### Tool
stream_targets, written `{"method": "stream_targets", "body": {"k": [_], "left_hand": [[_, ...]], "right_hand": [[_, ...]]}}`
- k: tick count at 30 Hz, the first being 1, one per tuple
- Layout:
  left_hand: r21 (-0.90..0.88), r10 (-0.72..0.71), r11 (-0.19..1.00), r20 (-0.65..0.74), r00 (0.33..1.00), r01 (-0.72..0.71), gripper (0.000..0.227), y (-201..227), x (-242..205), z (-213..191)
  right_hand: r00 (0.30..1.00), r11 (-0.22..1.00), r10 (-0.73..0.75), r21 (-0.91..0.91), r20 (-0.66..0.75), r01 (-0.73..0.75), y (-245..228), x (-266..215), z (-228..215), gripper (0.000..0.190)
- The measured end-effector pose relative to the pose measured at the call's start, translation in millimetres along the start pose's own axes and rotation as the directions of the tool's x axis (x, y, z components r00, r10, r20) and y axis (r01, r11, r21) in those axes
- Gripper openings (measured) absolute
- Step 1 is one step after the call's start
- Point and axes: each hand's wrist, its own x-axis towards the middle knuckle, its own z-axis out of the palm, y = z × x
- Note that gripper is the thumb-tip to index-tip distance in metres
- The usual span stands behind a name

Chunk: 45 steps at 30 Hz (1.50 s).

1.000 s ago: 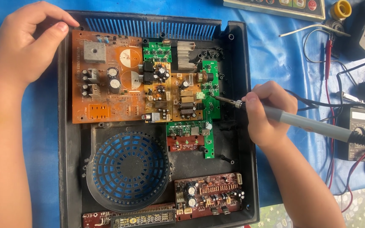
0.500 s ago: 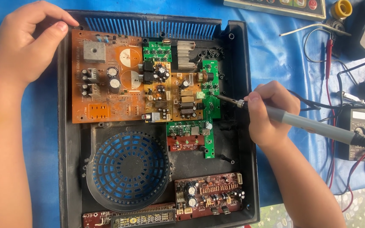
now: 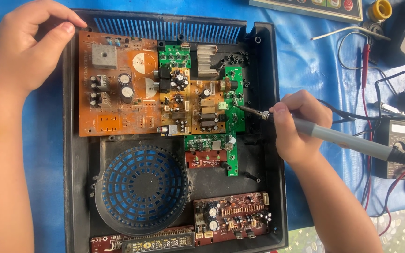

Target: Soldering or desoldering electronic components on a circuit board using a soldering iron.

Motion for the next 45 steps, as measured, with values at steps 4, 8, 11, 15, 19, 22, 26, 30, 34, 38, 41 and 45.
{"method": "stream_targets", "body": {"k": [4, 8, 11, 15, 19, 22, 26, 30, 34, 38, 41, 45], "left_hand": [[0.012, 0.016, 1.000, -0.005, 1.000, -0.015, 0.019, -5.0, -0.3, 0.7], [0.005, 0.013, 1.000, -0.004, 1.000, -0.013, 0.019, -1.7, 0.1, 0.4], [0.037, 0.001, 0.999, 0.004, 1.000, -0.001, 0.020, 4.2, 1.3, -1.5], [0.039, -0.001, 0.999, 0.010, 1.000, 0.001, 0.020, 4.9, 2.5, -2.2], [0.044, 0.007, 0.999, 0.012, 1.000, -0.008, 0.020, 3.3, 3.7, -3.0], [0.020, -0.020, 1.000, 0.004, 1.000, 0.020, 0.019, 4.5, 5.3, -2.7], [0.036, -0.043, 0.998, 0.010, 0.999, 0.042, 0.020, 12.5, 7.5, -5.1], [0.027, -0.074, 0.997, 0.020, 0.997, 0.074, 0.020, 17.8, 10.9, -7.7], [0.026, -0.092, 0.996, 0.034, 0.995, 0.091, 0.021, 16.7, 12.1, -7.4], [0.002, -0.095, 0.995, 0.028, 0.995, 0.095, 0.020, 15.1, 13.1, -6.7], [0.002, -0.122, 0.993, 0.029, 0.992, 0.122, 0.020, 17.7, 13.7, -7.0], [0.007, -0.127, 0.992, 0.034, 0.991, 0.127, 0.020, 19.4, 14.5, -7.7]], "right_hand": [[1.000, 1.000, 0.007, -0.005, -0.022, -0.008, -3.2, 0.5, 0.5, 0.024], [0.999, 1.000, -0.003, 0.031, -0.036, 0.004, -1.7, -1.0, 0.4, 0.024], [0.998, 1.000, 0.005, 0.017, -0.062, -0.004, -2.4, -0.9, 0.5, 0.022], [0.997, 0.998, 0.053, 0.031, -0.057, -0.051, -3.0, 2.0, 1.6, 0.025], [0.993, 0.992, 0.109, 0.074, -0.036, -0.107, -0.8, 6.1, 3.1, 0.030], [0.992, 0.990, 0.125, 0.062, -0.030, -0.123, -1.3, 6.1, 2.6, 0.030], [0.988, 0.989, 0.145, 0.021, -0.050, -0.145, -2.5, 6.6, 1.8, 0.036], [0.974, 0.975, 0.216, -0.044, -0.061, -0.219, 0.1, 8.9, -1.7, 0.035], [0.967, 0.971, 0.236, -0.014, -0.099, -0.239, 12.5, 10.3, -5.0, 0.039], [0.943, 0.948, 0.319, 0.047, -0.095, -0.316, 22.5, 18.4, -5.8, 0.038], [0.922, 0.921, 0.388, 0.051, -0.018, -0.387, 26.1, 24.3, -5.0, 0.043], [0.904, 0.899, 0.428, 0.097, 0.001, -0.426, 25.3, 28.9, -4.0, 0.048]]}}
